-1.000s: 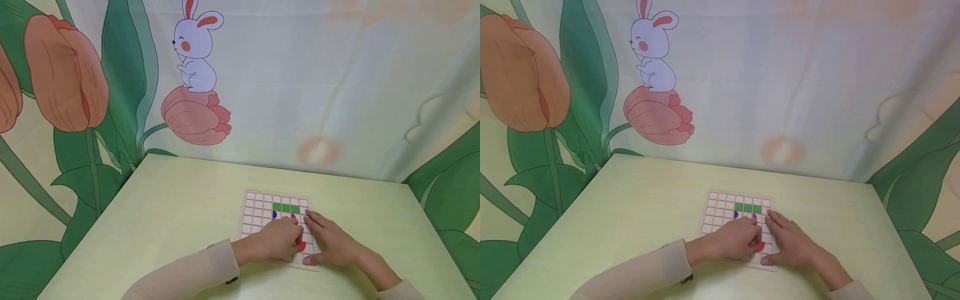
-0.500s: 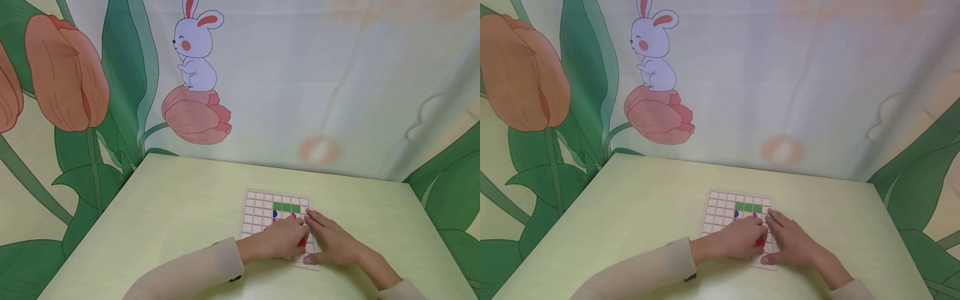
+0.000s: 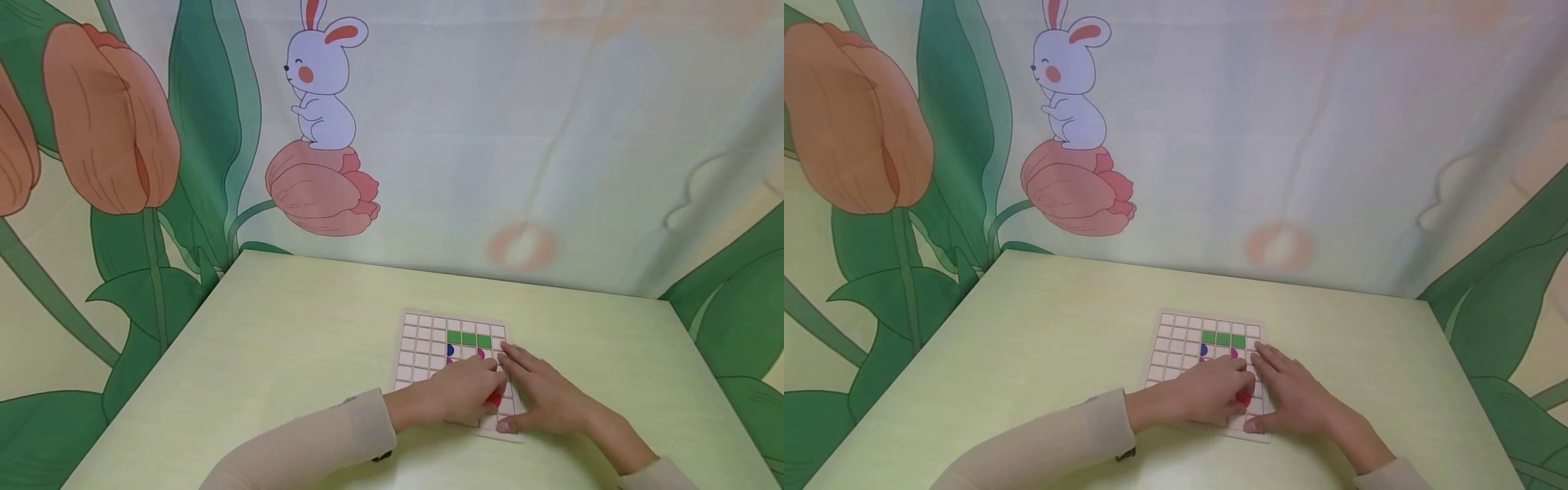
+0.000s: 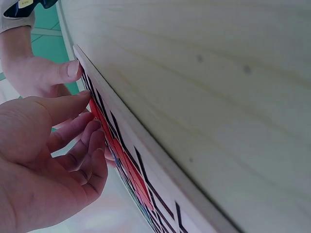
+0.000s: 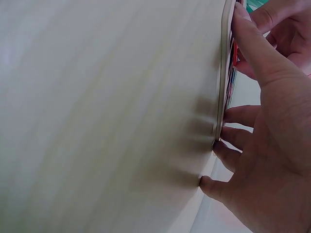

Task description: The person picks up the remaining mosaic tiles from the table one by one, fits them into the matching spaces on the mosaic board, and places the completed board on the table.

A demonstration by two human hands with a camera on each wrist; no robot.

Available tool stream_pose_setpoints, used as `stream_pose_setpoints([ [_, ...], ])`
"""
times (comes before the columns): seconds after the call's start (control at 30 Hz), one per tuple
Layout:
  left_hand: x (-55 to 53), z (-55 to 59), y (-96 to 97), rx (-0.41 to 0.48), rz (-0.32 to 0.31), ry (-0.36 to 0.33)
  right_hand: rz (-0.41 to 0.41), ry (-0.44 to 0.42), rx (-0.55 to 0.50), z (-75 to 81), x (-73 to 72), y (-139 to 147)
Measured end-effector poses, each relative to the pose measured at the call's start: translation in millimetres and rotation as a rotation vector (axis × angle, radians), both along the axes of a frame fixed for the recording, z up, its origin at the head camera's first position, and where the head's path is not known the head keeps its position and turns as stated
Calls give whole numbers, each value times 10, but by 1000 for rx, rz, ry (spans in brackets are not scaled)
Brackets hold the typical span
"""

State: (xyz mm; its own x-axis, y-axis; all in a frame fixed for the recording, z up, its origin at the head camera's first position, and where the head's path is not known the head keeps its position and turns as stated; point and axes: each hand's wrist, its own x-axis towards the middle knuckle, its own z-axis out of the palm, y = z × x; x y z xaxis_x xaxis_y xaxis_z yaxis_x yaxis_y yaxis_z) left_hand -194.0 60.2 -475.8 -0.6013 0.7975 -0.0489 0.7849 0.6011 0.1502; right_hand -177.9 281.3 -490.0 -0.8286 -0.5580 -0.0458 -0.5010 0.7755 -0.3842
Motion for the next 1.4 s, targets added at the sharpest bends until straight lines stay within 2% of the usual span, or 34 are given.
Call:
stream_pose_setpoints([
  [0.17,-10,-7,-8,7,-6,0,8,15,-12,6,7,5],
  [0.6,-54,-66,-56,61,-13,-61,6,3,9,-3,-16,-4],
  [0.8,-44,-22,-99,66,-7,-80,10,14,6,2,-11,0],
  [1.13,-51,-25,-99,42,0,-22,26,46,9,-16,-8,23],
  [1.4,-41,-4,-106,37,21,-39,29,44,10,3,5,9],
])
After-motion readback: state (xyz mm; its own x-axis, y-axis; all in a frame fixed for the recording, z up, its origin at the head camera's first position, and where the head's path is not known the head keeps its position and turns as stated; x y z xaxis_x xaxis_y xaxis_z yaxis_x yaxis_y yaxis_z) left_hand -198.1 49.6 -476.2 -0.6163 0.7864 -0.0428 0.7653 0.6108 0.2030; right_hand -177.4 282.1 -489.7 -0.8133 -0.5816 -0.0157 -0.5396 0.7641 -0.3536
